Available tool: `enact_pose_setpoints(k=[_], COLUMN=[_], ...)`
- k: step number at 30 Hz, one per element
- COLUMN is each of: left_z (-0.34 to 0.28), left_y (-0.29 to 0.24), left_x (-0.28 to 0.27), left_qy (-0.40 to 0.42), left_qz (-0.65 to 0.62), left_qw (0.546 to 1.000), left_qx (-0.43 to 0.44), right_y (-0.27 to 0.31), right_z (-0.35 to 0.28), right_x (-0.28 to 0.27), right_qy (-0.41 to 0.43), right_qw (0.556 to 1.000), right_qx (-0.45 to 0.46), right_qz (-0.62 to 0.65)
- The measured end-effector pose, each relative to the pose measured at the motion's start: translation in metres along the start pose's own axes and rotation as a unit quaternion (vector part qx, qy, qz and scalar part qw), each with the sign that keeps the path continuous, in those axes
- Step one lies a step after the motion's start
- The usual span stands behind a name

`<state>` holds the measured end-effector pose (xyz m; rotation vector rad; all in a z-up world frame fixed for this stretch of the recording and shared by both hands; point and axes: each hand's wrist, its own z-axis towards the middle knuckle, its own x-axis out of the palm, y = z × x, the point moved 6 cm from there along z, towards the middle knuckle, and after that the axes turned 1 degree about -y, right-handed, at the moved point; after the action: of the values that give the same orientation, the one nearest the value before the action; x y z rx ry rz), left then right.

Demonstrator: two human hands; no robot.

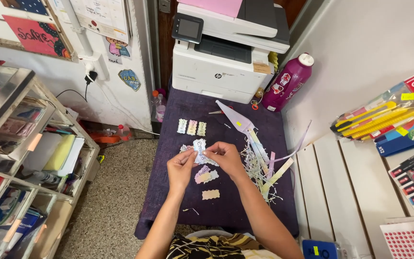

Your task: The person arranges small, colorful paper strips with printed text on a dark purple surface. They pick up, separate, and place the strips into neat rows using both hands.

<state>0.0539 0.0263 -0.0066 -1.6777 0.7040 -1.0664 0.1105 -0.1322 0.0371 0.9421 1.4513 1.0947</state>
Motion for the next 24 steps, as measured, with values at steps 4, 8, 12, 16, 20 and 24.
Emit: enact_pose_setpoints(k=[4,8,12,16,20,24], left_z=[0.004,0.003,0.003,0.001,0.000,-0.001], left_y=[0.004,-0.001,-0.001,-0.005,-0.004,-0.006], left_x=[-0.004,-0.004,-0.005,-0.005,-0.007,-0.008], left_qy=[-0.003,-0.003,-0.004,-0.004,-0.010,-0.010], left_qz=[0.008,0.005,0.000,0.004,0.004,0.007], left_qw=[1.000,1.000,1.000,1.000,1.000,1.000], left_qx=[0.007,0.010,0.007,0.014,0.010,0.014], right_y=[0.006,-0.055,-0.139,-0.158,-0.151,-0.149], right_z=[0.004,0.028,0.053,0.047,0.040,0.040], right_x=[-0.002,-0.013,-0.025,-0.022,-0.017,-0.013], right_qy=[0.034,0.021,-0.006,-0.012,-0.022,-0.017], right_qw=[0.999,0.997,0.969,0.950,0.940,0.930], right_qx=[0.027,0.055,0.074,0.079,0.079,0.080], right_qz=[0.007,-0.049,-0.235,-0.302,-0.331,-0.359])
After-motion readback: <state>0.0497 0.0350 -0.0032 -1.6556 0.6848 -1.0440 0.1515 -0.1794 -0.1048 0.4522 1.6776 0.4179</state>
